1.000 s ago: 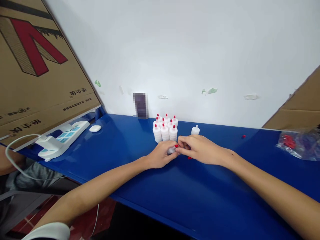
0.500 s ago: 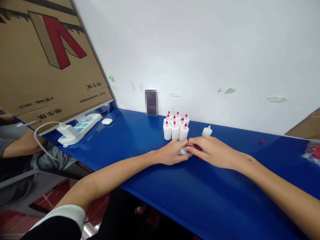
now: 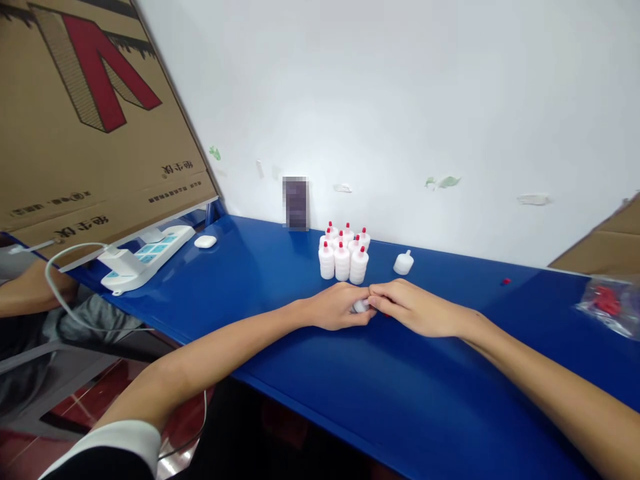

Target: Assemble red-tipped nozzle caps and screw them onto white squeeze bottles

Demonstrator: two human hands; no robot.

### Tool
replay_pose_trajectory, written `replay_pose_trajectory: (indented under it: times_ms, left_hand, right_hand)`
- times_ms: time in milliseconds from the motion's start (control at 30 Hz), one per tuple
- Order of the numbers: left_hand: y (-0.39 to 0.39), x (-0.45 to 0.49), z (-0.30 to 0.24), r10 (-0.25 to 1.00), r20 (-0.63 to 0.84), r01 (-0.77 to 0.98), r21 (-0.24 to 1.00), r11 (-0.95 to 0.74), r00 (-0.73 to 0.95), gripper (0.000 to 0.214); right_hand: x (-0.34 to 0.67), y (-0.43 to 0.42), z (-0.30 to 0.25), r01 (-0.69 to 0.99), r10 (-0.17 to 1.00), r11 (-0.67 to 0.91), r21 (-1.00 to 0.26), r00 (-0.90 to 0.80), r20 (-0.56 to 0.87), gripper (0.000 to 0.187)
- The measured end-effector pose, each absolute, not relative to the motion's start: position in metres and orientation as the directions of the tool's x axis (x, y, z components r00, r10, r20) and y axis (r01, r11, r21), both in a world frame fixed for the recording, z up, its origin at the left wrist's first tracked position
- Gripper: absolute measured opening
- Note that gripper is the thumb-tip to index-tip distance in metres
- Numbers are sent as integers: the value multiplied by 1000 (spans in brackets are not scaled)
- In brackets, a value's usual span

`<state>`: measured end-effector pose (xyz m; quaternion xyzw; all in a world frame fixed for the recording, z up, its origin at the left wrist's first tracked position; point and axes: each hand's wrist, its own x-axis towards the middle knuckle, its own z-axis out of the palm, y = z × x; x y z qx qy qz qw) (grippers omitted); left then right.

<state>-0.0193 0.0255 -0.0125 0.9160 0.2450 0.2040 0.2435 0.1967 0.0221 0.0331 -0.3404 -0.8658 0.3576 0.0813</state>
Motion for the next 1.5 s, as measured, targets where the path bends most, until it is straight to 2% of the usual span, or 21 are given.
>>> replay_pose_trajectory:
  times_ms: [133, 200, 333, 433, 533, 667, 833, 1233, 1500]
  left_hand:
    - [26, -21, -12, 519, 257, 341, 512, -788, 815, 8]
    - [27, -21, -13, 505, 270, 334, 490, -805, 820, 9]
    - [27, -19, -15, 520, 265, 373, 451, -811, 812, 15]
    - [25, -18, -16, 552, 289, 420, 411, -809, 782, 16]
    - [24, -17, -17, 578, 310, 461, 376, -804, 755, 17]
    - [24, -16, -18, 578, 311, 459, 380, -803, 754, 17]
    - [25, -15, -19, 578, 308, 447, 403, -799, 756, 18]
    - [26, -16, -20, 577, 315, 432, 426, -795, 753, 18]
    - [26, -16, -21, 601, 271, 471, 417, -778, 752, 16]
  right_hand:
    - [200, 33, 24, 464, 675, 420, -780, -734, -73, 41]
    - [206, 39, 23, 489, 706, 401, -775, -704, -80, 39]
    - [222, 49, 33, 646, 772, 441, -623, -627, -104, 31]
    - [235, 54, 38, 725, 755, 475, -499, -627, -193, 30]
    - [243, 55, 38, 759, 713, 468, -453, -627, -314, 31]
    - [239, 47, 39, 762, 659, 446, -469, -634, -404, 25]
    - [232, 39, 41, 799, 679, 412, -439, -590, -437, 21]
    - [232, 42, 42, 770, 678, 369, -520, -606, -416, 10]
    - [244, 57, 27, 741, 703, 324, -588, -605, -375, 18]
